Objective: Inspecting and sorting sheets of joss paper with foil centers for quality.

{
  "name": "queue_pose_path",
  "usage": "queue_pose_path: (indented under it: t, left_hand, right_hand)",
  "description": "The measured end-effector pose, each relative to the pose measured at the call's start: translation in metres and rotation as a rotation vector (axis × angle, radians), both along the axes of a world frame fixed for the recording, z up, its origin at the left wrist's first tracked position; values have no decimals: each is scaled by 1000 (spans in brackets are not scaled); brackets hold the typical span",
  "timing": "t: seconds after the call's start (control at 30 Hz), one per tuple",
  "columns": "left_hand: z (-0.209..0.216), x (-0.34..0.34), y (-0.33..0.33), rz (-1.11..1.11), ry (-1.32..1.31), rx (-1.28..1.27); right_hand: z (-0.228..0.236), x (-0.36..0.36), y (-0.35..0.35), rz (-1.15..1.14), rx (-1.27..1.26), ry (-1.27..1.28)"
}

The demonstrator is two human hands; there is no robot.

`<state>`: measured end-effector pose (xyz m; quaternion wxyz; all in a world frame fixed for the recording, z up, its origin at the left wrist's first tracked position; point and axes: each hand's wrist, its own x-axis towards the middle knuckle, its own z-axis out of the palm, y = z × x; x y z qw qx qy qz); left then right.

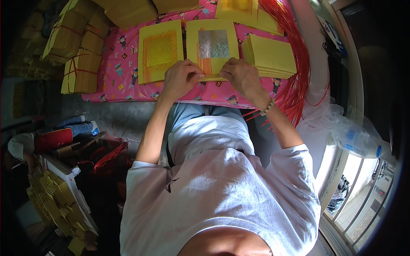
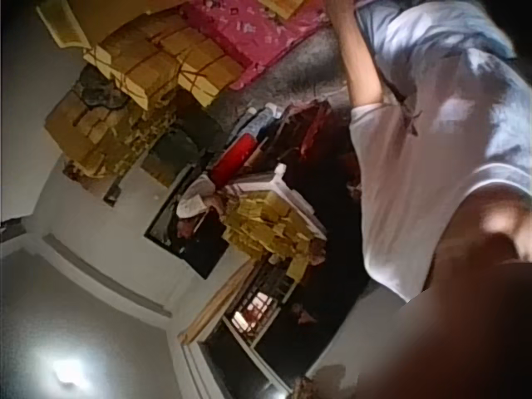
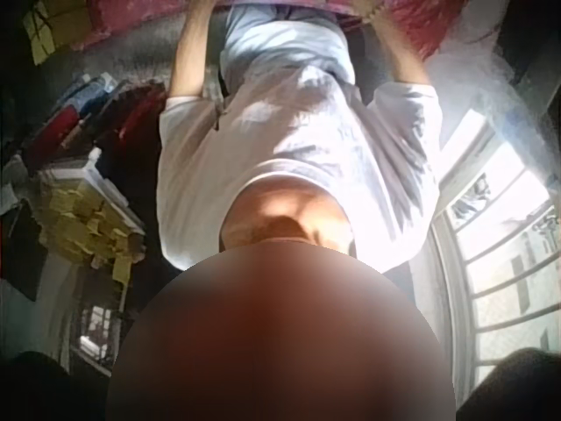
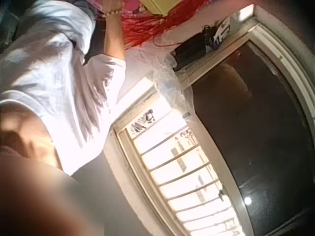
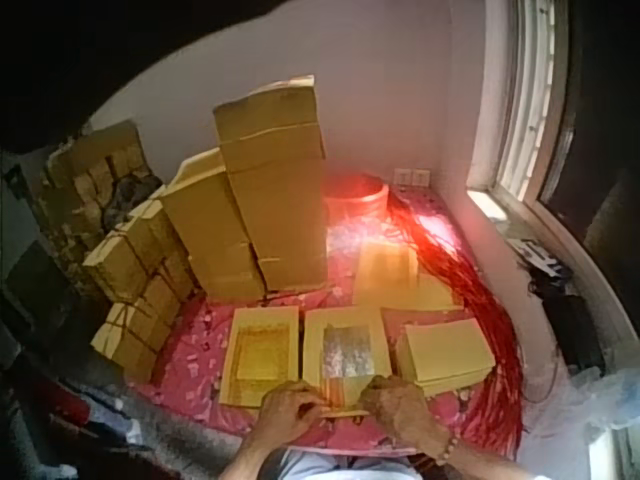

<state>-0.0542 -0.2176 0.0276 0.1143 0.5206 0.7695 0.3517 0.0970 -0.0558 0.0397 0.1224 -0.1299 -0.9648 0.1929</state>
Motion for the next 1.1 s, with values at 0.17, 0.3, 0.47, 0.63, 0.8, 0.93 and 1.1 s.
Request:
queue_pose_path:
  t: [0.17,0.3,0.47,0.63,0.8,0.93,1.1]
  left_hand:
    - [0,0,-1,6,-19,-3]
    - [-1,-1,-1,0,-28,2]
    - [4,-1,1,-6,1,-31]
    - [7,1,4,-65,69,4]
    - [15,14,23,-75,260,-45]
    - [15,14,32,-45,400,-22]
    - [29,-2,23,41,214,100]
  right_hand:
    - [1,0,0,-1,-20,-6]
    - [1,0,1,3,-29,0]
    - [-2,0,1,8,50,6]
    - [-1,-2,-3,6,176,-31]
    - [8,-3,-2,8,216,26]
    - [21,-7,-3,-1,213,328]
    - [32,1,-15,-99,-67,686]
